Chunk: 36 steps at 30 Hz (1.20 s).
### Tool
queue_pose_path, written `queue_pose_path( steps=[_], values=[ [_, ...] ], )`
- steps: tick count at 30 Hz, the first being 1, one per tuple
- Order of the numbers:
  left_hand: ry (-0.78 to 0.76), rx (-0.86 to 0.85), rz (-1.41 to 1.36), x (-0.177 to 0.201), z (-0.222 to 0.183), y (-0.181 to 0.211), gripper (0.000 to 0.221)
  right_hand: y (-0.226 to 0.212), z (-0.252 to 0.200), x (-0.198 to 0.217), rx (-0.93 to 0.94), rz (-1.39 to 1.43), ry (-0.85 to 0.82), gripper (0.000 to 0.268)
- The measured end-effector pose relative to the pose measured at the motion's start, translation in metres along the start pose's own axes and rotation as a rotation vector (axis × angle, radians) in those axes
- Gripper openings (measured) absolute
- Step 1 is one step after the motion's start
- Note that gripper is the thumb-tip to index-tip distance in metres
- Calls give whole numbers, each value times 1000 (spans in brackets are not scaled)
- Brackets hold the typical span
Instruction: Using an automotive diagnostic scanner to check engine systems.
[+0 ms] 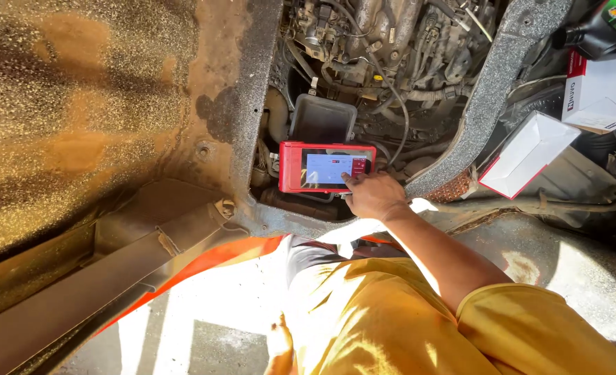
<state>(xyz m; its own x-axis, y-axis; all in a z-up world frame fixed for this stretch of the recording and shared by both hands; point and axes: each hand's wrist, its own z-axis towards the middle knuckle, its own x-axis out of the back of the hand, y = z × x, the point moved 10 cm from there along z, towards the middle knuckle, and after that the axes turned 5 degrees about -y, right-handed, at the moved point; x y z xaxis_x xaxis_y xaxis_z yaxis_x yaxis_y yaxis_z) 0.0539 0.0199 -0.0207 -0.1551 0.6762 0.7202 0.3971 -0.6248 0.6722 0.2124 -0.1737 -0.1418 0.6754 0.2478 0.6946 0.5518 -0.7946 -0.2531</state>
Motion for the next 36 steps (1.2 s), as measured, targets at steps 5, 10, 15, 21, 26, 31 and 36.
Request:
queue_pose_path(
  steps=[5,10,15,21,26,31,36],
  values=[
    [-102,242,-67,-28,-39,-45,38,-5,-7,14,-9,3,-1,55],
    [-197,466,-127,-49,-70,-87,48,-4,-11,23,-35,34,39,55],
    [-317,672,-192,-74,-100,-117,58,-1,-9,21,-44,58,46,54],
    [-440,937,-273,-91,-145,-148,70,-7,-12,29,-25,20,56,48],
    [-425,1066,-338,-68,-174,-143,58,-18,-12,34,1,-113,-124,54],
    [-455,298,110,-83,-249,-213,16,-20,-13,35,3,-99,-122,52],
    [-1224,772,288,-80,-281,-158,62,-16,-13,37,-26,-60,-59,53]
  ],
)
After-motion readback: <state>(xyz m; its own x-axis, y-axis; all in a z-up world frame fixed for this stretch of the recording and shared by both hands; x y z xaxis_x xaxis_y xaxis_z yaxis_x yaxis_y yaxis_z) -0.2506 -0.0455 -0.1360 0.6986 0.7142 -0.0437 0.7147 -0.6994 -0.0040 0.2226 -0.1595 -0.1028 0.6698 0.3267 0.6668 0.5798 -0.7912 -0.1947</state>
